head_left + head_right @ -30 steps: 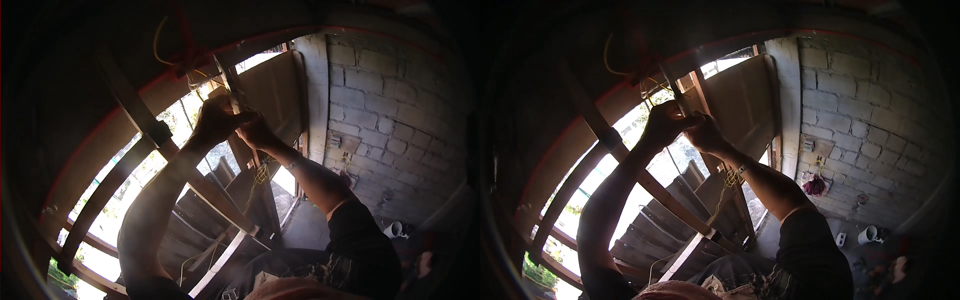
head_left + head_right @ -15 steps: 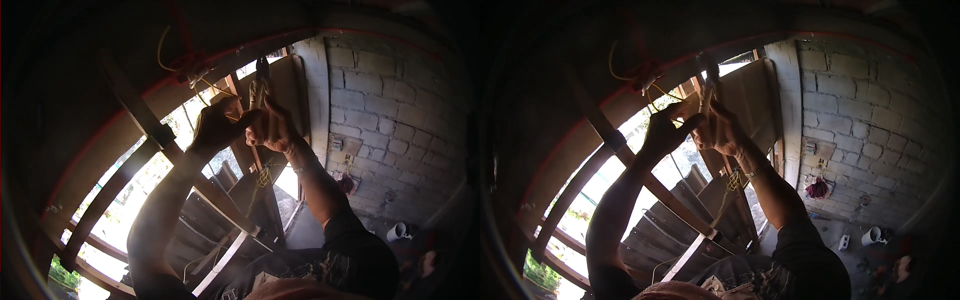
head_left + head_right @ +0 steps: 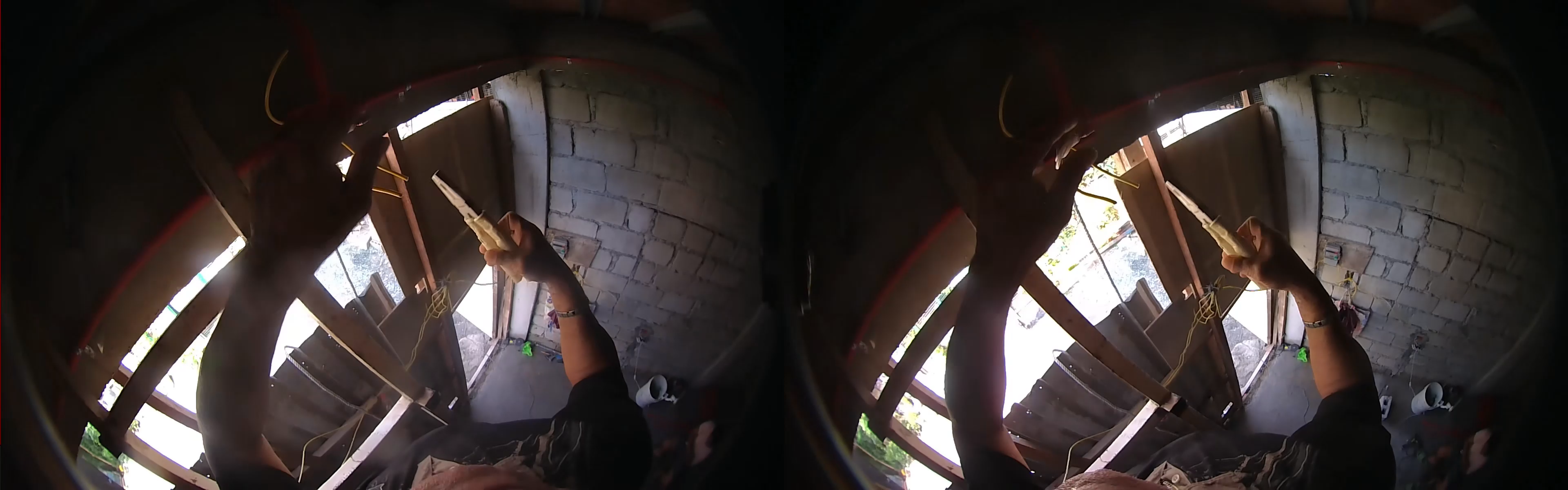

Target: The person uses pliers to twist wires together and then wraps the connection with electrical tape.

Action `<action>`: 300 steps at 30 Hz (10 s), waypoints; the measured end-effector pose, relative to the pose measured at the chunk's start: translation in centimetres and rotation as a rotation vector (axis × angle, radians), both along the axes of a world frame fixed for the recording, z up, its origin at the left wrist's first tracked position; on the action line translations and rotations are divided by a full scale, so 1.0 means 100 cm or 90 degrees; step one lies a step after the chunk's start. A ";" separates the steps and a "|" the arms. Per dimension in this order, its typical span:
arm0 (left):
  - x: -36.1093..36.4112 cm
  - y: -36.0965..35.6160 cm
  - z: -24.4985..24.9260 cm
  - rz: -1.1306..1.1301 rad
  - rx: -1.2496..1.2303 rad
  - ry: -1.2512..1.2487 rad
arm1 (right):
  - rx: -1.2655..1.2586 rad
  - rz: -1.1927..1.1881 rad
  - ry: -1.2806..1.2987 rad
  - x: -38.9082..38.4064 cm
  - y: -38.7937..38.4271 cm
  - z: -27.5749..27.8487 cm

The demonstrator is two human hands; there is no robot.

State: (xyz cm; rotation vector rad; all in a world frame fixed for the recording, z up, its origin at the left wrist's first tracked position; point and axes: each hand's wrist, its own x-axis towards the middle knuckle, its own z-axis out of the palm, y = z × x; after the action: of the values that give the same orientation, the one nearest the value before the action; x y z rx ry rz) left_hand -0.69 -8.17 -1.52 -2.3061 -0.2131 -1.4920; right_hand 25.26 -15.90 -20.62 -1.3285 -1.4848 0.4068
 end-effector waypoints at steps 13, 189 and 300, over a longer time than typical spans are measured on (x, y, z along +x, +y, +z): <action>0.004 0.048 0.048 0.020 -0.344 0.228 | 0.287 -0.206 -0.352 -0.005 0.007 0.073; -0.177 -0.092 -0.321 0.238 -1.020 -0.034 | 0.082 0.243 0.104 -0.185 0.016 -0.149; -0.055 -0.126 -0.588 -0.417 -1.119 0.917 | -0.734 0.112 0.696 -0.102 -0.220 -0.249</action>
State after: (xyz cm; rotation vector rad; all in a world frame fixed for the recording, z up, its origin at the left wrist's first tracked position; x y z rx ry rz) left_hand -6.23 -20.78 -60.37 -4.1321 -0.4097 1.4340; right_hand 15.02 -37.93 -45.56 -1.3517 -0.3360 1.9320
